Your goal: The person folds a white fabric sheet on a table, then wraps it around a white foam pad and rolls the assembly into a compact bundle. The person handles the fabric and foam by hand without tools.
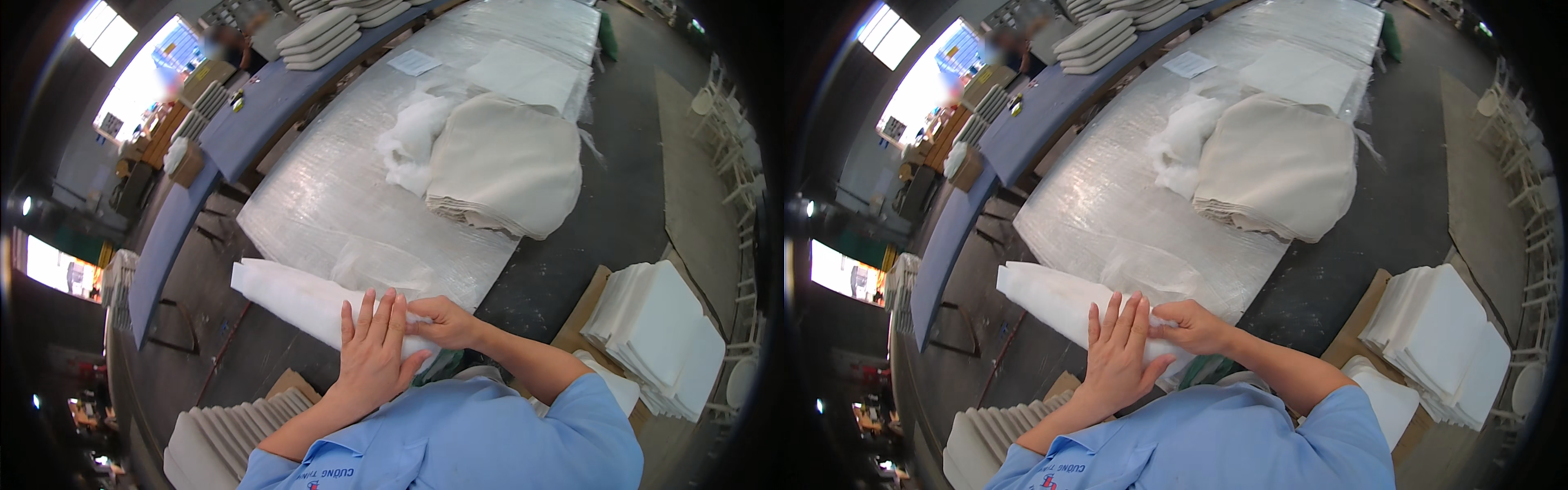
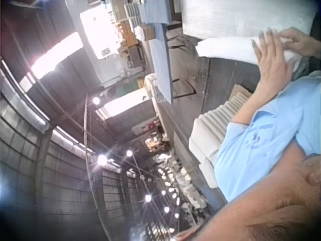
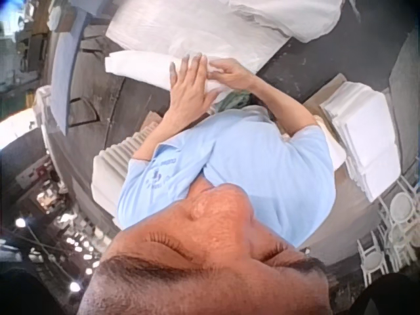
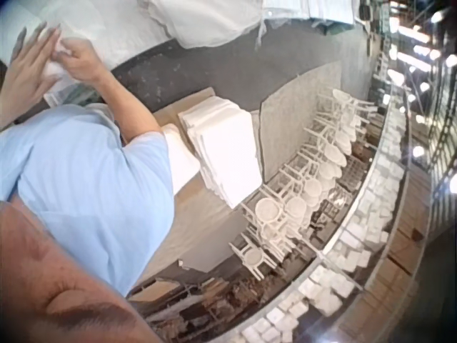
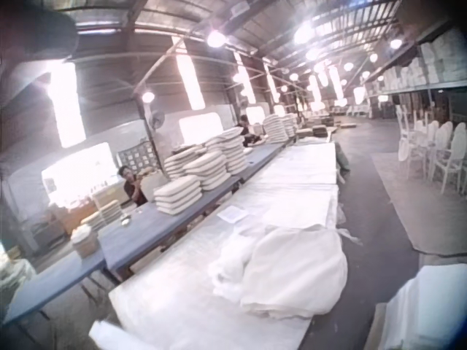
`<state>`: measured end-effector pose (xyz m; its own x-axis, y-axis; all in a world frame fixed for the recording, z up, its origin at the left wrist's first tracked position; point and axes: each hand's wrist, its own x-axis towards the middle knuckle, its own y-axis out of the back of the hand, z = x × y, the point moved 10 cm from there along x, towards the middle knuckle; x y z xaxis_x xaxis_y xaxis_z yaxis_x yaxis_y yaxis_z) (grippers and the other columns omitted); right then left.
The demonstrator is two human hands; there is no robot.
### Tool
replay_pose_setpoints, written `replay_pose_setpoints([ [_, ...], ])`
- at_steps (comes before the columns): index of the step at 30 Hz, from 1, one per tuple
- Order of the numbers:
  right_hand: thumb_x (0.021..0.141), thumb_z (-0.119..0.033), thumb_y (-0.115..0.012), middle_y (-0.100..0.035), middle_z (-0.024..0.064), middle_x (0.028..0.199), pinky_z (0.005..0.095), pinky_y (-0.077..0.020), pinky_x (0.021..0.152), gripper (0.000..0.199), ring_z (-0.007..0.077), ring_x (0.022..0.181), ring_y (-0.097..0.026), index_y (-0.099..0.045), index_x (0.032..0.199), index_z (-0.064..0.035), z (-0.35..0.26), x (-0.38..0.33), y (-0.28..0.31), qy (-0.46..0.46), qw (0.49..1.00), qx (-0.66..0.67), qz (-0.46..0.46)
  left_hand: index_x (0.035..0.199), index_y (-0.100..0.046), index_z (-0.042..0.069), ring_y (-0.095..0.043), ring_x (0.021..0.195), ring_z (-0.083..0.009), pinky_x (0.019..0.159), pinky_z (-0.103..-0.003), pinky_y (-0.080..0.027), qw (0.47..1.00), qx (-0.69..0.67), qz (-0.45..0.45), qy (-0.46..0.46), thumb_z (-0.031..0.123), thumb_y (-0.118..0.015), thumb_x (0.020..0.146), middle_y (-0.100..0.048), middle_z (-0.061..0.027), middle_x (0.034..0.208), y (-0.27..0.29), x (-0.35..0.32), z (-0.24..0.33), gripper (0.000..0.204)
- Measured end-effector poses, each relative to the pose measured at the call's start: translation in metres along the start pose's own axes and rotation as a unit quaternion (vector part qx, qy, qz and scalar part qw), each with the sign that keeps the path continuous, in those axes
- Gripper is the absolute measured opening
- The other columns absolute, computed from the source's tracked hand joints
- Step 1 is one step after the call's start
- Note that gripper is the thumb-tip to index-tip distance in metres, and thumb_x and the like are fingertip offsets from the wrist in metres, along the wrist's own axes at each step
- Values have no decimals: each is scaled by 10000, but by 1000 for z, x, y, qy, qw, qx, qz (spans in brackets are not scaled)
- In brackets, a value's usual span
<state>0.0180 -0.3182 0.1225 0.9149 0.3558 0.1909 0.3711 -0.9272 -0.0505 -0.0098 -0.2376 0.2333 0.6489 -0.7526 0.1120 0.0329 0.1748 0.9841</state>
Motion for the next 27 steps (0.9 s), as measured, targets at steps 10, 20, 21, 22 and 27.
replay_pose_setpoints([
  [10,967,-158,-617,-750,226,981,443,-555,762,354,408,872,-718,-656,1305,-58,35,40,-16,34,995,-89,-39,1563,-455,20,-313,1534,-447,1267,-583,-112,997,36,10,67,390,-657,943,-420,-257,1604,-13,1,-3,750],
  [20,994,-230,-567,-744,229,1033,524,-537,864,289,448,987,-697,-686,1244,-147,132,69,2,-170,939,-297,-23,1403,-678,191,-547,1316,-411,1190,-566,-264,997,39,-15,65,341,-702,898,-666,-141,1326,-8,3,4,527],
  [21,992,-218,-576,-739,237,1052,514,-535,878,288,443,1004,-694,-689,1245,-144,138,63,13,-159,948,-274,9,1385,-690,179,-586,1260,-395,1165,-557,-294,997,34,-37,65,339,-707,894,-695,-130,1259,-12,3,2,517],
  [22,989,-206,-584,-734,245,1071,505,-534,891,286,438,1022,-691,-692,1246,-141,142,59,23,-145,956,-252,37,1368,-703,167,-625,1205,-379,1139,-547,-323,995,31,-57,69,337,-712,890,-724,-118,1191,-15,3,-1,508],
  [27,1003,-201,-583,-738,184,1048,428,-526,898,275,284,984,-697,-688,1218,-67,107,35,56,-154,985,-68,36,1493,-561,59,-664,1123,-321,1064,-468,-381,994,-9,-31,102,380,-737,890,-727,-145,1107,-6,11,-7,705],
])
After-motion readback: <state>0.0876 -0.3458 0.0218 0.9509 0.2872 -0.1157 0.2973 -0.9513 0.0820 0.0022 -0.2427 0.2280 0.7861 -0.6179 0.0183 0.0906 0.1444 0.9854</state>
